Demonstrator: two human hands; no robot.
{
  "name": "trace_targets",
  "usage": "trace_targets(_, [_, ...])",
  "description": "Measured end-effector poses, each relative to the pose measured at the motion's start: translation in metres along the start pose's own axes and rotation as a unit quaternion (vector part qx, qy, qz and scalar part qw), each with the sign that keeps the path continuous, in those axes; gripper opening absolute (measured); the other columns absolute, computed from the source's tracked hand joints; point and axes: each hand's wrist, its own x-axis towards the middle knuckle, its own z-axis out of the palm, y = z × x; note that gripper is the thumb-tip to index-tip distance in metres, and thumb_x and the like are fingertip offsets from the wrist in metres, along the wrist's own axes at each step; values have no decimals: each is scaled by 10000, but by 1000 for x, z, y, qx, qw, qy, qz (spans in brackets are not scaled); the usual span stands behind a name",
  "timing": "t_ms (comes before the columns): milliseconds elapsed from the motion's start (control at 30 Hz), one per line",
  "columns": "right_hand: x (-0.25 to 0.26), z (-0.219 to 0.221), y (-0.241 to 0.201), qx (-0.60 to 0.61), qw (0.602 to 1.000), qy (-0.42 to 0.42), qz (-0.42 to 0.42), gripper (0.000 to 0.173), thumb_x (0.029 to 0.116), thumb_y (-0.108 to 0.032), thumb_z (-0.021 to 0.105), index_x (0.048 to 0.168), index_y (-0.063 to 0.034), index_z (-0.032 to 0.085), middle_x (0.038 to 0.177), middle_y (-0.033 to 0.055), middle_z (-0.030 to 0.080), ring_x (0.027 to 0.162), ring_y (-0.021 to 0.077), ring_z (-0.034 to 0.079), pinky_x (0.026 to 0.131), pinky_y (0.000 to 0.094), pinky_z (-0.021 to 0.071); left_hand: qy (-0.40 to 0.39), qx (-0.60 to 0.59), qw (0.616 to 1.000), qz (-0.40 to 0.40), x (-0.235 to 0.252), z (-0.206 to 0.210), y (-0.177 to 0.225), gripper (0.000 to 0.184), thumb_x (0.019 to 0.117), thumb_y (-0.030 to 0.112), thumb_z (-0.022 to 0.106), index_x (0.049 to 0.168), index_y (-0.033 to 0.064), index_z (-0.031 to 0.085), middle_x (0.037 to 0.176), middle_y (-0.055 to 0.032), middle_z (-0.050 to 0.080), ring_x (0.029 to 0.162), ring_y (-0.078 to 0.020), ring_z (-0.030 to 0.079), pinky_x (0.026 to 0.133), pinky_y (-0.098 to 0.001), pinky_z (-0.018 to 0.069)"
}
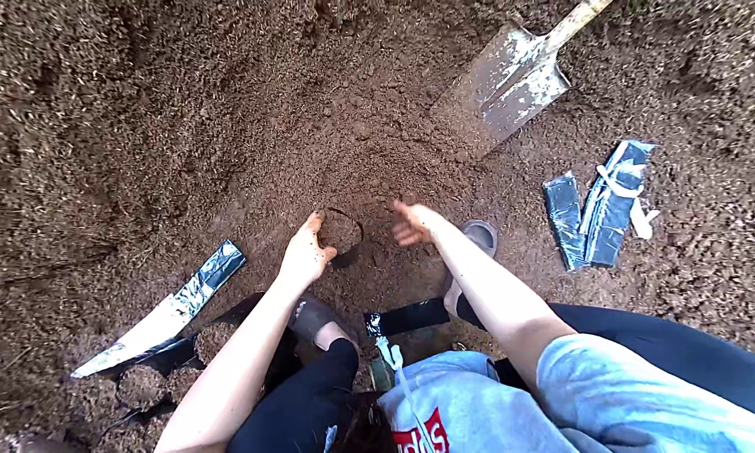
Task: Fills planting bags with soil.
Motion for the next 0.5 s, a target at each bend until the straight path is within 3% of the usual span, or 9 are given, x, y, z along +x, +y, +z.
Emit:
trace_targets(67, [45,-4,46,129,989,-29,65,791,1065,-634,278,1489,21,406,1387,270,571,1191,360,634,989,470,531,-7,-7,1000,6,1,2,0,753,912,69,726,1588,103,396,1678,-99,326,1445,-291,475,1149,-530,426])
trace_targets(133, [61,18,56,303,952,-21,35,768,1069,-602,335,1524,17,318,1430,270,523,1228,358,618,994,457,547,-6,-17,1000,11,4,1,-3,745,913,76,718,1586,108,401,1675,-86,336,1396,-281,526,1102,-519,473])
trace_targets(200, [74,46,41,439,898,-16,-18,799,1051,-620,374,1577,-44,202,1523,273,389,1321,410,520,1036,532,511,-7,-38,999,9,4,-2,-9,748,910,70,712,1588,118,398,1669,-82,347,1405,-280,515,1121,-521,450])
trace_targets(267, [90,66,15,529,846,-33,-61,902,990,-736,367,1640,-167,106,1660,213,216,1482,424,329,1123,663,389,-7,-45,999,14,3,-3,-16,733,897,83,686,1577,141,420,1647,-89,381,1330,-273,565,1056,-495,493])
trace_targets(300, [97,74,-3,554,829,-42,-69,952,936,-818,346,1645,-226,115,1683,175,200,1515,407,285,1134,699,354,-10,-46,999,15,2,-4,-19,712,901,93,676,1569,150,437,1627,-102,409,1330,-276,562,1060,-492,487])
trace_targets(333, [104,80,-20,576,814,-42,-71,992,893,-868,349,1643,-257,129,1688,160,192,1529,402,248,1135,729,314,-15,-45,999,17,1,-6,-20,689,912,104,669,1564,161,452,1606,-104,439,1332,-273,563,1066,-491,485])
trace_targets(367, [113,85,-35,582,810,-45,-59,1008,845,-918,336,1631,-305,185,1675,120,264,1523,366,287,1128,713,334,-19,-41,999,20,1,-6,-22,684,917,125,653,1568,181,453,1597,-89,457,1349,-252,555,1084,-477,476])
trace_targets(433, [124,88,-44,589,805,-55,-41,960,844,-909,355,1608,-338,248,1638,87,354,1501,336,344,1122,691,362,-38,-48,998,15,0,-5,-23,689,930,129,643,1583,185,432,1621,-77,431,1444,-225,473,1166,-467,409])
trace_targets(500, [119,86,-48,577,815,-53,-25,883,900,-826,404,1600,-305,266,1604,104,397,1471,338,389,1111,659,392,-41,-65,997,-5,2,-6,-21,695,926,95,644,1581,190,431,1622,-73,426,1308,-221,590,1042,-450,511])
